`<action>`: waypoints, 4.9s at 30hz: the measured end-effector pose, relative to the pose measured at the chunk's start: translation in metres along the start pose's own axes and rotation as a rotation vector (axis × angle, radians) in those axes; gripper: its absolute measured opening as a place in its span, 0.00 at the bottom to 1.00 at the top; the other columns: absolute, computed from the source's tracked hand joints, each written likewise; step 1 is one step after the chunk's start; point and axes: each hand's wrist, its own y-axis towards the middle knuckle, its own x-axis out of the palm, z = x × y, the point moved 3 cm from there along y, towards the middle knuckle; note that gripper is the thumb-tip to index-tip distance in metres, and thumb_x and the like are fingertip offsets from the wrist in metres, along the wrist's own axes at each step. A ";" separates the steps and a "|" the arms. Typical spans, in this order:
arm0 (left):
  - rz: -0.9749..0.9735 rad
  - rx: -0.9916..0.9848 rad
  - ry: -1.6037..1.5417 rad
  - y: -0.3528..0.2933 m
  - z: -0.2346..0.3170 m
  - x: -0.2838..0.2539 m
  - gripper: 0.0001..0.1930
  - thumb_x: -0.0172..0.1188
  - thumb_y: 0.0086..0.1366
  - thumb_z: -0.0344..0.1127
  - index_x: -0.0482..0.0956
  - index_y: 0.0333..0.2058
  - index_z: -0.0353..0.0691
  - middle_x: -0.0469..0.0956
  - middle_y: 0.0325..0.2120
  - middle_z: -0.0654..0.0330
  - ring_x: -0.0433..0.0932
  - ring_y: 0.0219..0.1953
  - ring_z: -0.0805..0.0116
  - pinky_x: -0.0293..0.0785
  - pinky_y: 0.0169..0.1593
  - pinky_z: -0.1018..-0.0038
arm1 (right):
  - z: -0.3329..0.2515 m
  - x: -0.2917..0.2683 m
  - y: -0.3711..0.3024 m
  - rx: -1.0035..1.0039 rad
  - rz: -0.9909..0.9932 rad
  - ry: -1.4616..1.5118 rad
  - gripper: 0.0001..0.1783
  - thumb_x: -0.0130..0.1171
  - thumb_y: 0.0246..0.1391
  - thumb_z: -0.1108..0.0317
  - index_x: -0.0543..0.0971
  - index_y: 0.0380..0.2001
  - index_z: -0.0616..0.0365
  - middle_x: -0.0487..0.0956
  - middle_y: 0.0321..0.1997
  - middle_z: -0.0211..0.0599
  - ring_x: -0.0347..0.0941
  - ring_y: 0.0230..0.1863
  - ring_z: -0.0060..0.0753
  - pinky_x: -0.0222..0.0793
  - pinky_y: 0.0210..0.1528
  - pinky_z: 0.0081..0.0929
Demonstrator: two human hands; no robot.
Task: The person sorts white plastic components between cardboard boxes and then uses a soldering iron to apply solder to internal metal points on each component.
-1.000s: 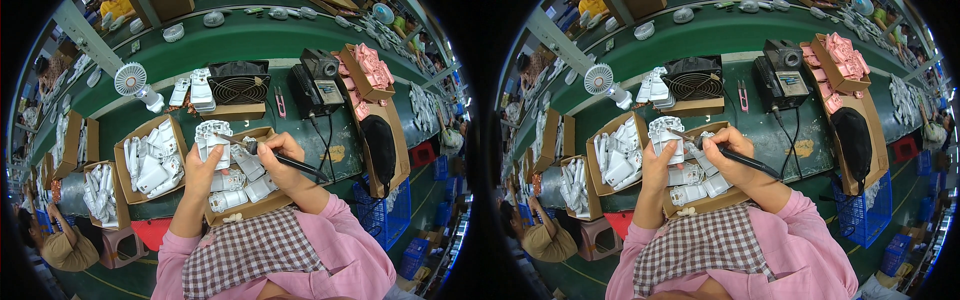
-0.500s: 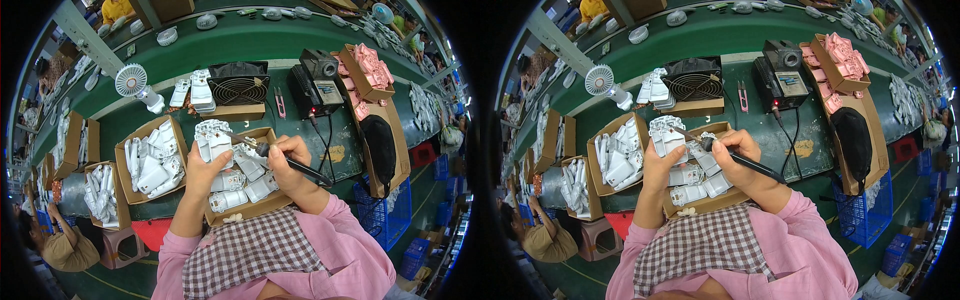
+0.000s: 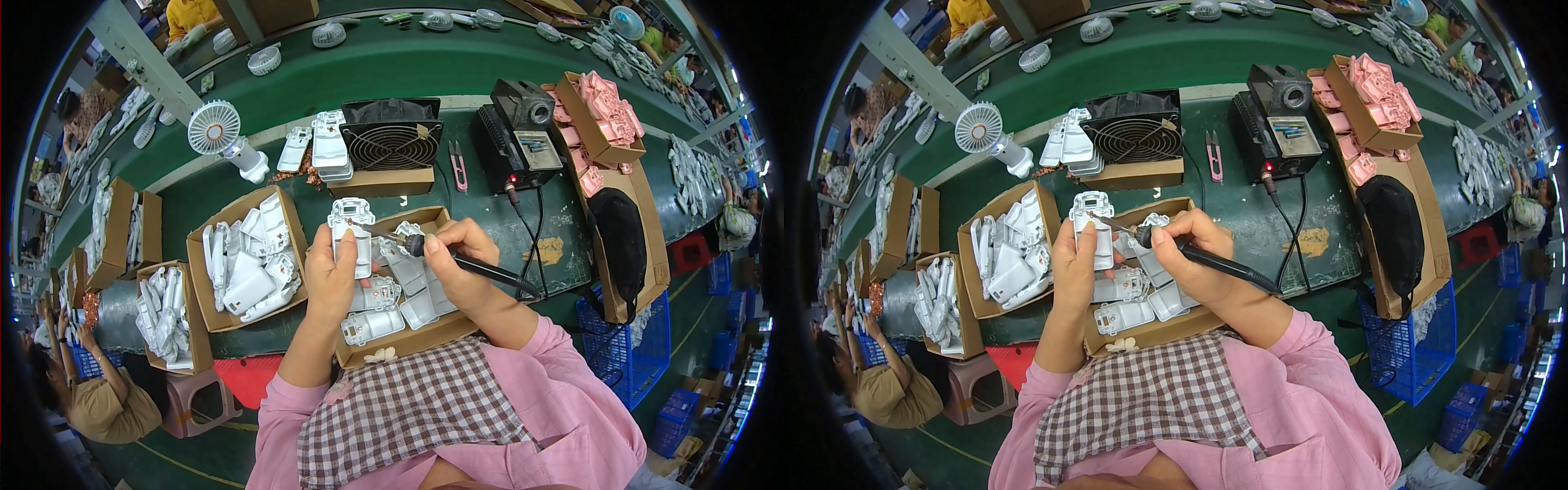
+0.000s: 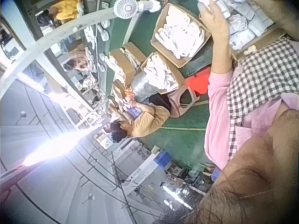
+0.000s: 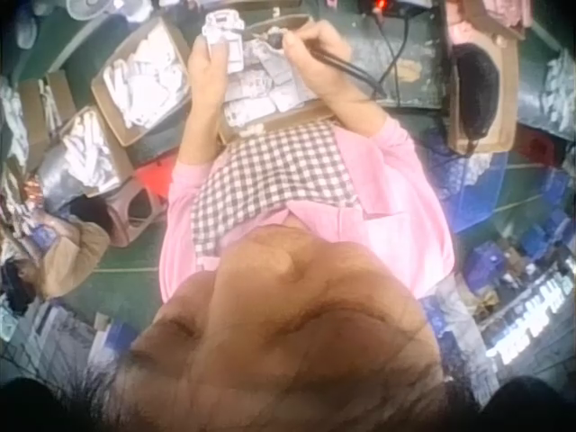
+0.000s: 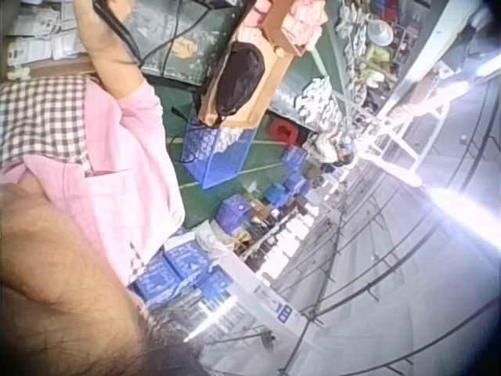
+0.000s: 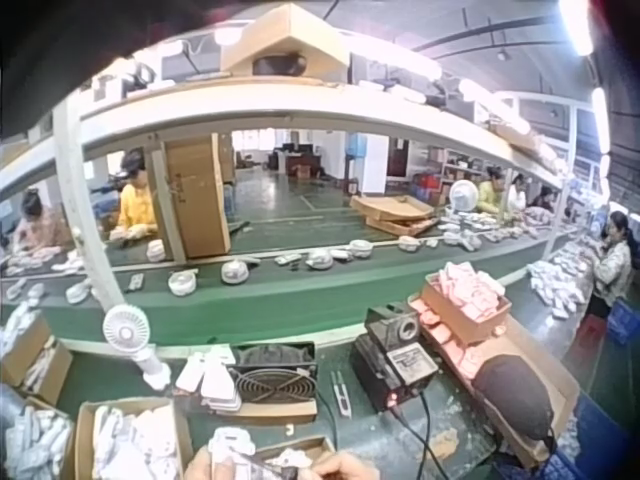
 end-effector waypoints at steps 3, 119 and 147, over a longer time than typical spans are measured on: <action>0.036 0.017 0.029 0.000 0.000 0.000 0.09 0.46 0.69 0.35 0.68 0.38 0.34 0.77 0.24 0.59 0.77 0.19 0.75 0.69 0.16 0.82 | 0.002 0.001 0.000 0.032 0.023 -0.008 0.07 0.61 0.50 0.73 0.73 0.24 0.59 0.75 0.23 0.29 0.65 0.22 0.14 0.61 0.24 0.16; 0.078 -0.005 0.113 -0.006 0.005 0.002 0.07 0.49 0.68 0.34 0.72 0.35 0.37 0.77 0.20 0.60 0.74 0.17 0.78 0.69 0.19 0.84 | -0.004 0.005 0.002 0.065 -0.050 0.015 0.08 0.58 0.54 0.74 0.69 0.26 0.60 0.73 0.24 0.29 0.65 0.24 0.12 0.62 0.26 0.14; 0.071 0.281 1.599 -0.045 0.061 -0.135 0.16 0.64 0.48 0.26 0.74 0.38 0.35 0.76 0.34 0.49 0.73 0.40 0.49 0.70 0.44 0.62 | 0.000 -0.001 0.002 0.062 0.044 0.144 0.08 0.56 0.54 0.78 0.67 0.26 0.59 0.68 0.22 0.27 0.58 0.23 0.14 0.56 0.28 0.16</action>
